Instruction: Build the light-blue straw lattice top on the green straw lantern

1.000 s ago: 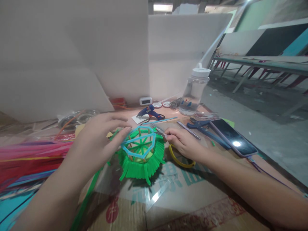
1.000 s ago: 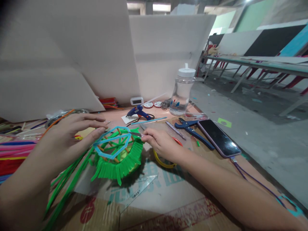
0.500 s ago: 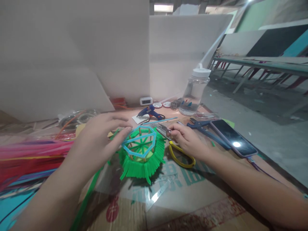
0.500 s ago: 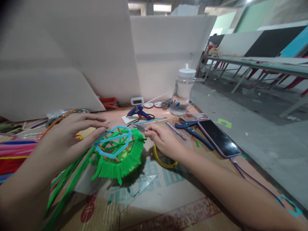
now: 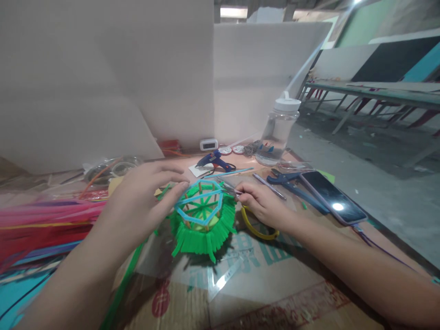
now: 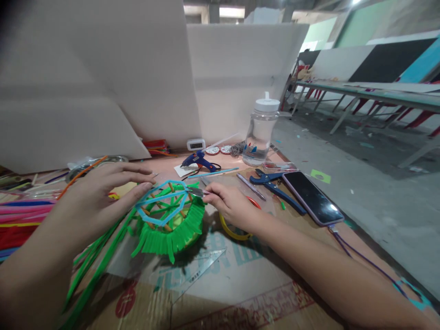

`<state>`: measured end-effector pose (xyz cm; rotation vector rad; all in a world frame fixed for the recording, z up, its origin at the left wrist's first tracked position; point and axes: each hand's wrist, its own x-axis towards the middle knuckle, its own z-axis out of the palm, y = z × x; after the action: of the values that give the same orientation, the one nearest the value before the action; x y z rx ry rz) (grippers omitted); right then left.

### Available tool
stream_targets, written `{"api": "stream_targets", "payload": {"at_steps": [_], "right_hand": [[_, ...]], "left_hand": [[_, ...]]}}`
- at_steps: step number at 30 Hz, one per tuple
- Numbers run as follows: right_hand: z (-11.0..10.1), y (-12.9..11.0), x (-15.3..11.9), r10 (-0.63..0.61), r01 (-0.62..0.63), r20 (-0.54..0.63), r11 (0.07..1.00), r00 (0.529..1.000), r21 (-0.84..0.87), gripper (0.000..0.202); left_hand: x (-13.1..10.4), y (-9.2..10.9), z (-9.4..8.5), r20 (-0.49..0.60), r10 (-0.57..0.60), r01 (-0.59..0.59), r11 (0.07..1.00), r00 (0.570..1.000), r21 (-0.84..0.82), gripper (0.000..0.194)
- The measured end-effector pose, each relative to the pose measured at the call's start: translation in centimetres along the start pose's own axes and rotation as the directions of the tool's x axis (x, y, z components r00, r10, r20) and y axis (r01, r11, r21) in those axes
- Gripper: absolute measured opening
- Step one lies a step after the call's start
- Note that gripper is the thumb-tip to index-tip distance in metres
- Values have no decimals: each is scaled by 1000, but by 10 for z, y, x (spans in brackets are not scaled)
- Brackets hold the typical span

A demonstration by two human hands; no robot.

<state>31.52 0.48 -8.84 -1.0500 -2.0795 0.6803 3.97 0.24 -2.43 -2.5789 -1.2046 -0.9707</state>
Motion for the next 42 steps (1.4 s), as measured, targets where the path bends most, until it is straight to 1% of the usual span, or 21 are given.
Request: {"api": "stream_targets", "payload": {"at_steps": [5,12,14,16,18,20,21,23,25,27,28,30,32,34,36,39,42], "right_hand": [[0,-1,0,-8,7,17,1000,1000,17,25],[3,0,0,10,-11,22,1000,1000,27,29],[4,-1,-1,11,-10,-22,999,1000,42,32],[3,-3,-1,27,-19,-94,996,995,83,38],[-2,-1,-1,63,-39,-171,989,983,144,44],[-13,4,2,91,-49,-253,985,963,167,48],[-19,7,4,93,-53,-291,988,952,143,47],[-33,18,9,75,-82,-329,997,941,-6,39],[-43,31,13,79,-150,-283,959,956,-238,29],[-47,44,16,125,-201,-202,885,971,-419,24],[-47,50,16,145,-208,-167,859,975,-468,24],[-45,59,16,154,-195,-122,839,981,-508,27],[-43,62,16,129,-171,-116,834,985,-524,27],[-43,57,16,92,-155,-140,825,986,-543,27],[-46,47,16,26,-121,-180,835,983,-537,27],[-47,25,15,-86,-24,-213,883,973,-469,28],[-43,2,11,-137,35,-231,917,963,-399,25]], "left_hand": [[1,2,-2,-9,20,-20,1000,1000,10,25],[0,0,0,-7,3,-3,1000,1000,15,26],[-1,0,0,-1,-5,5,1000,1000,10,26],[-1,0,0,3,-10,10,1000,1000,2,26],[-1,0,-2,26,-25,25,1000,999,-2,25],[0,0,-4,52,-42,43,999,998,-2,25],[0,0,-5,61,-52,52,999,997,-2,25],[-1,1,-6,54,-65,65,998,996,-3,26],[-1,1,-8,44,-89,88,996,995,11,31],[0,1,-10,37,-140,138,989,989,54,38],[1,1,-11,33,-173,170,982,984,82,40],[3,1,-15,19,-235,231,965,972,127,40],[5,1,-18,-9,-284,283,953,959,105,34],[3,1,-22,-30,-314,315,949,949,33,28],[-1,1,-23,-34,-309,308,951,951,-28,25],[-15,0,-19,-16,-223,221,973,975,-71,24],[-31,-5,-12,-9,-145,144,986,989,-84,22]]}}
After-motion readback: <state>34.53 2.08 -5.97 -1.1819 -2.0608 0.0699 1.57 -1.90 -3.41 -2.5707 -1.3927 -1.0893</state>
